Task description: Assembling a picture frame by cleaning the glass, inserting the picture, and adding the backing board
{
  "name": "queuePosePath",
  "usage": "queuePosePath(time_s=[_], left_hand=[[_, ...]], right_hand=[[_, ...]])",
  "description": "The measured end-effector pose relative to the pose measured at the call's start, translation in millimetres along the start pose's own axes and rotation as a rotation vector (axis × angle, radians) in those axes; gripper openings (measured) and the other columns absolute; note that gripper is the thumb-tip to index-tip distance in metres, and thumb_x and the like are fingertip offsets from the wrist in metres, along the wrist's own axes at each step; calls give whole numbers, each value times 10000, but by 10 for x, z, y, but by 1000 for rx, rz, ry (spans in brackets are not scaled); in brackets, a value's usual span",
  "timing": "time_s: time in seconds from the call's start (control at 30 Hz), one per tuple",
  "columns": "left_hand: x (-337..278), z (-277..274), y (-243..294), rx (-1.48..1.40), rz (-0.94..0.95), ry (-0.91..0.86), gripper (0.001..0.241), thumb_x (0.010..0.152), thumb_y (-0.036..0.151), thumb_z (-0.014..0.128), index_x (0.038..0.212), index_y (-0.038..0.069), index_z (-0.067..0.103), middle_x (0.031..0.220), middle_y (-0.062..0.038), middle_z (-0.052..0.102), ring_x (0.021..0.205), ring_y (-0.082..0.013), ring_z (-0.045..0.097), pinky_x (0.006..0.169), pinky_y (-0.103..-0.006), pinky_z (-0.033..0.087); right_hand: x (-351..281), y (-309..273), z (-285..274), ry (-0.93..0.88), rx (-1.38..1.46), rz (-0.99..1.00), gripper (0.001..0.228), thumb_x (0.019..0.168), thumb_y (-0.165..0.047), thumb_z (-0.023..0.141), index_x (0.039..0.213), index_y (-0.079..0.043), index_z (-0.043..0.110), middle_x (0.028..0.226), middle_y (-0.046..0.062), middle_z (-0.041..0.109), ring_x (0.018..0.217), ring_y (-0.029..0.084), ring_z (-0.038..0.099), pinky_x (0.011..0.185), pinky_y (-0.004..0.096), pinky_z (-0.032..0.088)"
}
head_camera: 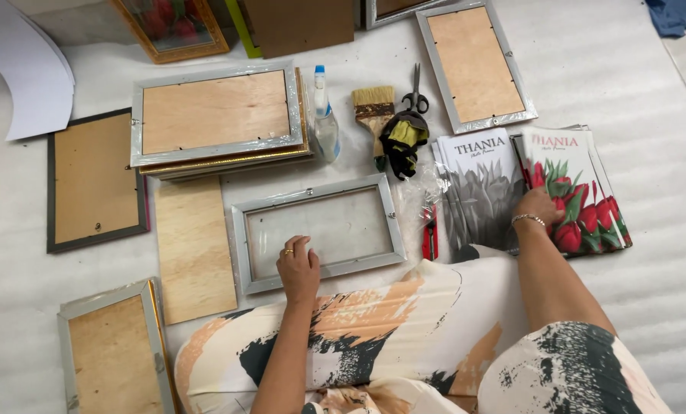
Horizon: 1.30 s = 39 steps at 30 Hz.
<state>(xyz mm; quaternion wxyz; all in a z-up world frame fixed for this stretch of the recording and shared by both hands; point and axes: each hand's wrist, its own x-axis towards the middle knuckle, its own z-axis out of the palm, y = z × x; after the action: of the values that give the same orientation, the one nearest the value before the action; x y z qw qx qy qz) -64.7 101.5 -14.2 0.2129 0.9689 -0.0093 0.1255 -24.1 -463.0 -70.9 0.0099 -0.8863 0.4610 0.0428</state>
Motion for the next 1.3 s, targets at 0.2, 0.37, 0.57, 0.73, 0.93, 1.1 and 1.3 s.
queuePosePath(time_s=[0.2,0.37,0.57,0.73,0.93,1.1,1.3], left_hand=[[60,-199,67,-142,63,22,343,856,41,663,1187,120,613,1253,-22,586,982,-243,618,900,-409,472],[53,-289,118,-185,58,28,338,867,31,656,1187,125,603,1246,-12,587,992,-237,614,911,-411,465],[136,-447,-12,-382,-130,79,287,874,36,627,1153,104,635,1202,-57,636,1028,-263,617,905,-394,487],[393,-640,-344,-652,-378,15,372,937,185,632,1298,114,573,1346,-99,575,1190,-282,581,1019,-407,477],[481,-1272,-485,-879,-346,-313,1351,666,656,866,1658,217,61,1696,-235,129,1554,-458,105,1267,-609,121],[294,-867,-855,-1302,-531,-361,182,912,192,802,1062,172,701,903,9,685,837,-147,713,752,-344,642],[345,40,-1457,-736,-808,-328,671,971,484,702,1535,195,482,1570,-109,459,1455,-265,416,1119,-490,438]], right_hand=[[-231,46,-995,685,158,42,346,778,-46,863,1097,-111,747,986,58,816,842,224,743,903,431,512],[-210,183,-806,670,-65,-147,72,948,-151,767,1014,-168,789,900,66,801,978,282,702,836,508,529],[-987,-298,-1774,955,91,-504,364,863,-3,786,1175,-189,786,1014,-3,779,862,201,666,843,367,498],[-2303,-1091,-2419,955,73,-1000,274,1107,-82,648,1067,-283,829,826,-112,736,567,24,449,567,172,368],[-2996,-1480,-2455,-118,423,-1305,385,912,-109,584,1254,-246,698,1053,49,759,1033,304,698,983,452,459],[-2967,-1868,-2028,43,579,-1247,250,1003,-245,639,1235,-285,723,1098,-57,737,1107,175,658,1023,366,397],[-2763,-1935,-933,320,403,-921,435,928,-312,684,1359,-316,621,1254,34,598,1199,332,521,986,538,400]])
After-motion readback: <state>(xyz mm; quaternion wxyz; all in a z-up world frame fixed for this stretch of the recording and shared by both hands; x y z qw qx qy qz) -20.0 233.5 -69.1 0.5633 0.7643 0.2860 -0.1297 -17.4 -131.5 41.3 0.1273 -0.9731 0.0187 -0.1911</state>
